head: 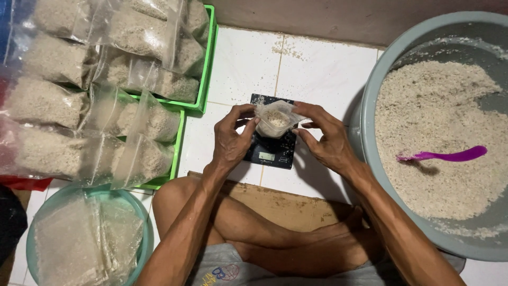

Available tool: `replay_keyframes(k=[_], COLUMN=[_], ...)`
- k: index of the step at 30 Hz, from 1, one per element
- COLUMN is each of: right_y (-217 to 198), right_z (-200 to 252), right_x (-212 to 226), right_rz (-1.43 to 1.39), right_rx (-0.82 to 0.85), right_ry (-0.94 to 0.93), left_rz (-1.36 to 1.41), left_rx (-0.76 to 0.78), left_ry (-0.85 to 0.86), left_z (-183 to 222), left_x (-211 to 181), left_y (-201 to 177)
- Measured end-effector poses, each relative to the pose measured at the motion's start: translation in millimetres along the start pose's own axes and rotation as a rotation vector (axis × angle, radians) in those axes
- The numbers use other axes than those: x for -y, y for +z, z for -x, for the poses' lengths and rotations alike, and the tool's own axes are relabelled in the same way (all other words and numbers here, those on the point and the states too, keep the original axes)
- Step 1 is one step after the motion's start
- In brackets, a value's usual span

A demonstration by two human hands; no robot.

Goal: The person scoops a light-colored grain from a large basin into small plastic bags using a pink scoop, weighs each bag on a digital scale, and places the sealed bags into a green tray. The process is repeated multiple times.

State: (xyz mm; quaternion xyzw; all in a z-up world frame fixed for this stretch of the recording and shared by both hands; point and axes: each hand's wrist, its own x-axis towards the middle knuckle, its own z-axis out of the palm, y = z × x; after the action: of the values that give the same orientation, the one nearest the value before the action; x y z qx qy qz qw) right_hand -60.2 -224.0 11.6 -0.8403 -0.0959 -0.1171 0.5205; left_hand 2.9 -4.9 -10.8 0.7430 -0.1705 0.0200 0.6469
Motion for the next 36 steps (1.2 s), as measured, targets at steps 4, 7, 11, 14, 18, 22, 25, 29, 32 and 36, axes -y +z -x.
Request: replay_keyframes(k=[4, 7, 11, 14, 18, 22, 25, 29, 32, 36], right_y=[-5.0, -6.8, -8.8, -15.4, -33.0, -55.8, -63.8, -65.4, -63.2, -62.6], right_z=[1.7, 5.8, 10.7, 14.1, 27.9, 43.6, 54.0, 58.0, 53.8, 54.1], right_x=[7.3, 6.7, 2.9, 13.7, 17.2, 16.2, 24.3, 21.5, 25.0, 26.0], right_rz=[0.037, 0.054, 0.058, 0.052, 0.021, 0.069, 0.199, 0.227, 0.125, 0.104], right_rx=[-0.014, -0.016, -0.013, -0.032, -0.06, -0.194, -0.267, -0.29, -0.336, -0.336], right_ry=[0.026, 0.045, 0.081, 0.061, 0.047, -0.069, -0.074, -0.051, 0.002, 0.02], left_rz=[-0.024, -0.029, -0.029, -0.018, -0.024, -0.099, -0.173, -0.254, -0.258, -0.289], left_rx=[-0.004, 0.001, -0.022, -0.079, -0.124, -0.168, -0.217, -0.202, -0.137, -0.115], left_ry=[-0.024, -0.044, -0.066, -0.164, -0.236, -0.327, -0.407, -0.454, -0.393, -0.359], left_z=[3.2, 7.8, 11.3, 15.3, 26.4, 40.0, 49.2, 55.4, 58.8, 60.2], left_x=[3.4, 6.7, 10.6, 18.6, 41.2, 59.8, 71.8, 72.6, 73.2, 79.6], left_y=[1.1, 1.3, -0.1, -3.4, -13.1, -23.5, -22.2, -14.7, -12.4, -9.1])
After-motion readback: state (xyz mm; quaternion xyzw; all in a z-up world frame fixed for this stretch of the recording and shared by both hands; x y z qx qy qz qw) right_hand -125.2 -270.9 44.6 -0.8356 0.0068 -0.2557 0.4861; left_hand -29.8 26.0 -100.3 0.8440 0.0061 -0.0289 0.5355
